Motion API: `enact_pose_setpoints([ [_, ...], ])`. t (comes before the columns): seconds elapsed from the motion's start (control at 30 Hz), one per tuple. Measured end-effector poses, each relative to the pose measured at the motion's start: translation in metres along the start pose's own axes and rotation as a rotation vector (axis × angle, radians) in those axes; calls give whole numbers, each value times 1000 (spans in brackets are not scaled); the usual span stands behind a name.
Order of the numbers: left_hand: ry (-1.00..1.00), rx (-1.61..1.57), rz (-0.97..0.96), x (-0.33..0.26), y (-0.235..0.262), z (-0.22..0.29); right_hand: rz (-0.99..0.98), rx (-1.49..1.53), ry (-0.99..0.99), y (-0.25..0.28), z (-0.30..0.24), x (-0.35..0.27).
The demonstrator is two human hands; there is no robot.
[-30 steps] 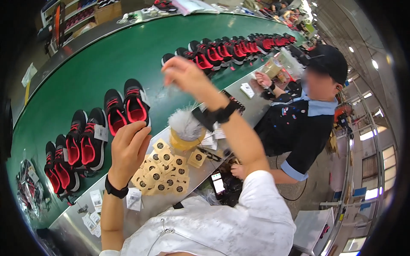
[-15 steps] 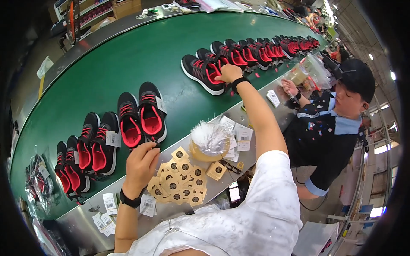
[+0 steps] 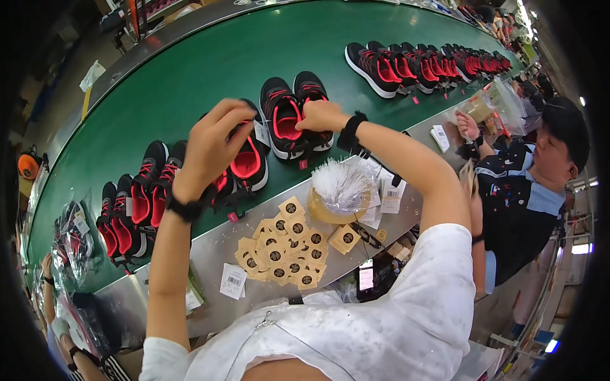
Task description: Attaching identification labels and tags to finished athletic shoes on a factory production line.
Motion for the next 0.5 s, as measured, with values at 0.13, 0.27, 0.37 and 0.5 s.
enact_pose_setpoints([
  [0.13, 22, -108, -121, 50, -59, -37, -147, 394, 303, 23, 29, 11],
  [0.27, 73, -107, -164, 98, -122, -78, 263, 419, 309, 93, 47, -32],
  [0.37, 82, -65, -183, 119, -165, -104, 519, 321, 303, 107, 51, -60],
  [0.5, 143, -5, -347, 134, -205, -120, 343, 78, 71, 64, 71, -47],
])
Point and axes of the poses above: each hand's wrist, its own x-axis towards the middle knuckle, its own y-axis out of the back of the hand, z = x × y, the point moved 10 cm from there along x, towards the middle knuckle, and after that the axes turned 15 degrees about -z, right-handed, at the moved point
